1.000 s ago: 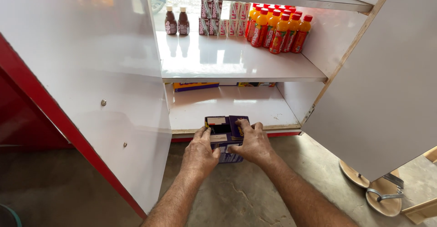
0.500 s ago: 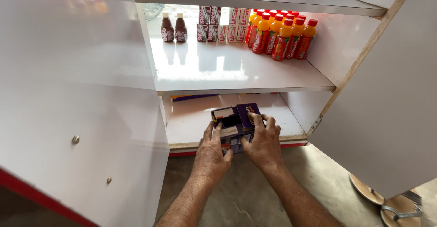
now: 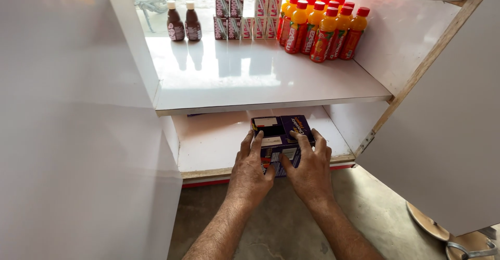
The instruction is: Organizing chocolate boxes and other grocery items on store shelves.
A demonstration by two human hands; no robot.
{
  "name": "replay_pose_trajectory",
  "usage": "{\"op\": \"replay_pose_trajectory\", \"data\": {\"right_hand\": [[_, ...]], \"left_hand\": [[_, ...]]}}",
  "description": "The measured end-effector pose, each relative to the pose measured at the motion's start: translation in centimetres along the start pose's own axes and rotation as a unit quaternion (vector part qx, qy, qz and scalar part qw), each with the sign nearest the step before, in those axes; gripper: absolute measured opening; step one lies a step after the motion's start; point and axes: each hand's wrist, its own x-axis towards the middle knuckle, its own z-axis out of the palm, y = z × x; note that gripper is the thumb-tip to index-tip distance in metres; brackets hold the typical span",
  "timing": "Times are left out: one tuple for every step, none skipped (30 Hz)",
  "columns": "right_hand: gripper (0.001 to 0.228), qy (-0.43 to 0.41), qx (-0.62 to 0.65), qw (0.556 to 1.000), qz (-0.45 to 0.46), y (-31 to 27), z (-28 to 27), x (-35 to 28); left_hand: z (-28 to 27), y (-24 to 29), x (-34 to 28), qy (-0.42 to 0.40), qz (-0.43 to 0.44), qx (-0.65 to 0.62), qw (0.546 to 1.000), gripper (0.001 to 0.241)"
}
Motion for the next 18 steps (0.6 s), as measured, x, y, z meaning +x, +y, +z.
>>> {"op": "replay_pose_trajectory", "data": {"right_hand": [[0.064,0.001,-0.001,1.000,0.002,0.4,0.1,0.6],[0.068,0.009,-0.007,1.000,-0.016,0.8,0.0,1.1],[0.072,0.016,-0.013,0.999,-0.033,1.0,0.0,1.5],[0.072,0.015,-0.013,0.999,-0.031,1.3,-0.1,2.0],[0.078,-0.007,-0.016,0.999,-0.028,1.5,-0.2,2.6],[0.083,-0.028,-0.020,0.999,-0.024,1.7,-0.3,3.3],[0.083,-0.030,-0.020,0.999,-0.022,1.3,-0.7,3.5],[0.088,-0.067,-0.035,0.997,-0.001,1.0,-1.1,3.8],[0.094,-0.101,-0.049,0.994,0.018,0.6,-1.5,4.4],[0.094,-0.099,-0.048,0.994,0.018,0.7,-1.4,5.0],[0.096,-0.097,-0.059,0.993,0.016,0.7,-1.3,5.4],[0.098,-0.094,-0.071,0.993,0.014,0.8,-1.1,5.6],[0.098,-0.096,-0.072,0.993,0.013,0.8,-0.9,5.9],[0.095,-0.090,-0.085,0.992,0.008,0.9,-0.7,6.1],[0.092,-0.085,-0.097,0.992,0.004,1.0,-0.3,6.2],[0.092,-0.088,-0.098,0.991,0.004,1.3,0.1,6.4],[0.089,-0.059,-0.097,0.993,-0.017,1.6,0.7,6.4],[0.086,-0.030,-0.096,0.994,-0.038,1.9,1.3,6.3]], "left_hand": [[0.1,0.4,0.8,-0.002,0.001,0.000,1.000,0.090],[0.2,0.8,1.4,-0.014,-0.002,0.001,1.000,0.091],[0.1,1.2,2.0,-0.026,-0.007,0.003,1.000,0.092],[0.2,1.5,2.4,-0.027,-0.007,0.004,1.000,0.092],[0.2,1.8,3.1,-0.023,-0.005,0.001,1.000,0.092],[0.1,2.1,3.7,-0.020,-0.002,-0.002,1.000,0.091],[-0.2,2.3,3.9,-0.022,-0.004,-0.002,1.000,0.091],[-0.4,2.5,4.2,-0.037,-0.016,0.000,0.999,0.092],[-0.7,2.8,4.8,-0.049,-0.027,0.002,0.998,0.093],[-1.1,3.4,5.1,-0.048,-0.026,0.003,0.998,0.093],[-1.5,3.8,5.1,-0.057,-0.033,0.010,0.998,0.096],[-1.9,4.1,5.1,-0.066,-0.040,0.017,0.997,0.099],[-1.6,3.8,5.6,-0.066,-0.042,0.015,0.997,0.099],[-1.3,3.4,6.1,-0.063,-0.036,0.017,0.997,0.097],[-1.0,2.9,6.4,-0.061,-0.031,0.018,0.997,0.096],[-1.1,3.0,6.6,-0.062,-0.034,0.017,0.997,0.096],[-1.2,2.9,6.6,-0.064,-0.036,0.019,0.997,0.095],[-1.3,2.7,6.6,-0.065,-0.038,0.022,0.997,0.095]]}}
